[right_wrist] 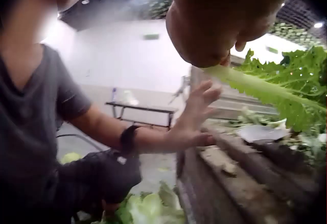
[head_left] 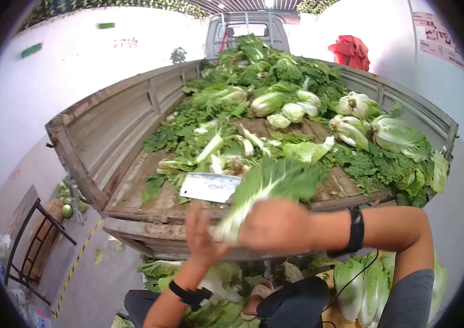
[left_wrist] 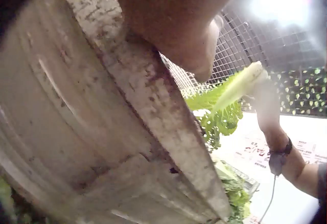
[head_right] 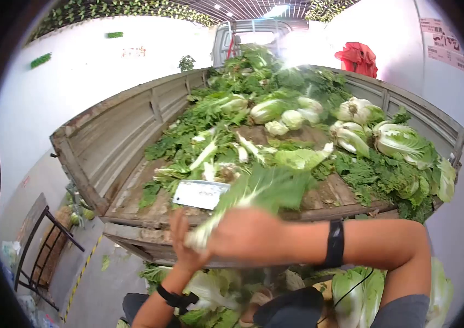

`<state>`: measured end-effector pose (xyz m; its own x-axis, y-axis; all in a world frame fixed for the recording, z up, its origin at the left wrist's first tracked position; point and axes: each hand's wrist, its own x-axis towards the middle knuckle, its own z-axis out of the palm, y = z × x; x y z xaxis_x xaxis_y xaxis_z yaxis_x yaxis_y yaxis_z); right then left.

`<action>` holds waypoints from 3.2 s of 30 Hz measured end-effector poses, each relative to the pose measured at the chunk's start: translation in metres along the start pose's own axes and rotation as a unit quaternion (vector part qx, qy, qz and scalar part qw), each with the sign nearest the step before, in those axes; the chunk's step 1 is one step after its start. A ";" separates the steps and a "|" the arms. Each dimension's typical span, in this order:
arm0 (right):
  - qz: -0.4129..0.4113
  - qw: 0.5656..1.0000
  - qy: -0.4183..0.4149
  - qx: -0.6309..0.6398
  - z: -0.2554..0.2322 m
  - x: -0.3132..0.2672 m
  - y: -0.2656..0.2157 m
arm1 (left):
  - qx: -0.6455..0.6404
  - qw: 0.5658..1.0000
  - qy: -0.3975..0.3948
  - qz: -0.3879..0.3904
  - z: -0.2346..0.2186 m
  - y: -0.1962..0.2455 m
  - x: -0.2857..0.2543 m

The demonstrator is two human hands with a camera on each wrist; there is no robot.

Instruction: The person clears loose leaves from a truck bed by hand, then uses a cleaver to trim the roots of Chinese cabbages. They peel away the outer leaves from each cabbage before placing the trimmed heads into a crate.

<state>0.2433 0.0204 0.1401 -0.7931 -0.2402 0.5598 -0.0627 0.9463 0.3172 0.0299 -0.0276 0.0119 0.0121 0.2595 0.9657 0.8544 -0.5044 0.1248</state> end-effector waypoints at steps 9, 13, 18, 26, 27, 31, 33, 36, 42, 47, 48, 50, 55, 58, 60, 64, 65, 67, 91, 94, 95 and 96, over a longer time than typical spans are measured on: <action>-0.193 0.976 0.026 0.094 0.013 0.014 -0.065 | -0.027 0.994 0.074 0.076 -0.067 0.019 0.001; -0.091 0.996 -0.003 0.004 0.013 -0.014 -0.025 | 0.247 0.946 0.156 0.140 -0.167 0.000 0.009; 0.103 0.984 -0.082 -0.120 0.040 -0.031 0.020 | 0.354 0.931 0.045 -0.077 -0.207 0.007 -0.061; 0.354 0.894 -0.272 -0.036 0.092 -0.037 0.058 | 0.032 0.695 -0.631 -0.343 -0.144 0.014 -0.175; 0.349 0.887 -0.299 -0.044 0.093 -0.037 0.060 | -0.014 0.716 -0.617 -0.327 -0.140 0.011 -0.171; 0.353 0.912 -0.210 -0.005 0.108 -0.049 0.062 | -0.025 0.765 -0.557 -0.321 -0.127 0.011 -0.095; 0.335 0.917 -0.214 -0.041 0.095 -0.042 0.061 | -0.041 0.771 -0.528 -0.353 -0.120 0.010 -0.059; 0.378 0.910 -0.169 -0.037 0.066 -0.037 0.068 | -0.049 0.843 -0.466 -0.264 -0.116 -0.006 -0.041; 0.484 0.854 -0.023 -0.188 0.007 -0.102 0.118 | 0.065 0.930 -0.269 -0.243 -0.125 -0.045 -0.015; 0.580 0.741 -0.045 -0.336 -0.030 -0.191 0.143 | 0.139 0.935 -0.209 -0.250 -0.161 -0.091 -0.007; 0.601 0.724 -0.064 -0.334 -0.030 -0.213 0.144 | 0.157 0.932 -0.201 -0.256 -0.170 -0.098 -0.001; 0.628 0.684 -0.189 -0.320 -0.032 -0.257 0.143 | 0.211 0.939 -0.148 -0.229 -0.185 -0.111 0.004; 0.647 0.598 -0.348 -0.321 -0.018 -0.280 0.145 | 0.358 0.914 -0.065 -0.178 -0.219 -0.143 0.043; 0.664 0.649 -0.271 -0.253 -0.011 -0.206 0.131 | 0.396 0.896 -0.058 -0.194 -0.228 -0.165 0.065; 0.657 0.689 -0.229 -0.200 0.009 -0.181 0.138 | 0.387 0.895 -0.085 -0.205 -0.230 -0.181 0.068; 0.644 0.714 -0.219 -0.166 0.063 -0.152 0.158 | 0.365 0.891 -0.196 -0.184 -0.208 -0.193 0.045; 0.645 0.710 -0.220 -0.179 0.067 -0.147 0.163 | 0.383 0.883 -0.213 -0.165 -0.200 -0.191 0.039; 0.645 0.701 -0.223 -0.205 0.075 -0.148 0.177 | 0.371 0.890 -0.241 -0.113 -0.190 -0.190 0.034; 0.168 0.810 -0.290 0.481 0.168 0.060 -0.134 | 0.328 0.883 -0.299 -0.155 -0.170 -0.243 -0.030; 0.204 0.804 -0.380 0.409 0.188 0.042 -0.143 | 0.325 0.882 -0.302 -0.160 -0.170 -0.240 -0.029; 0.223 0.804 -0.403 0.376 0.200 0.034 -0.140 | 0.326 0.878 -0.308 -0.168 -0.170 -0.240 -0.029; 0.242 0.803 -0.424 0.343 0.212 0.028 -0.138 | 0.326 0.878 -0.308 -0.169 -0.171 -0.238 -0.029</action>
<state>0.1011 -0.0715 -0.0500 -0.9340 0.1497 -0.3244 0.2887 0.8511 -0.4385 -0.2628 -0.0558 -0.0073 -0.1930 0.8005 0.5674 0.9765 0.2133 0.0311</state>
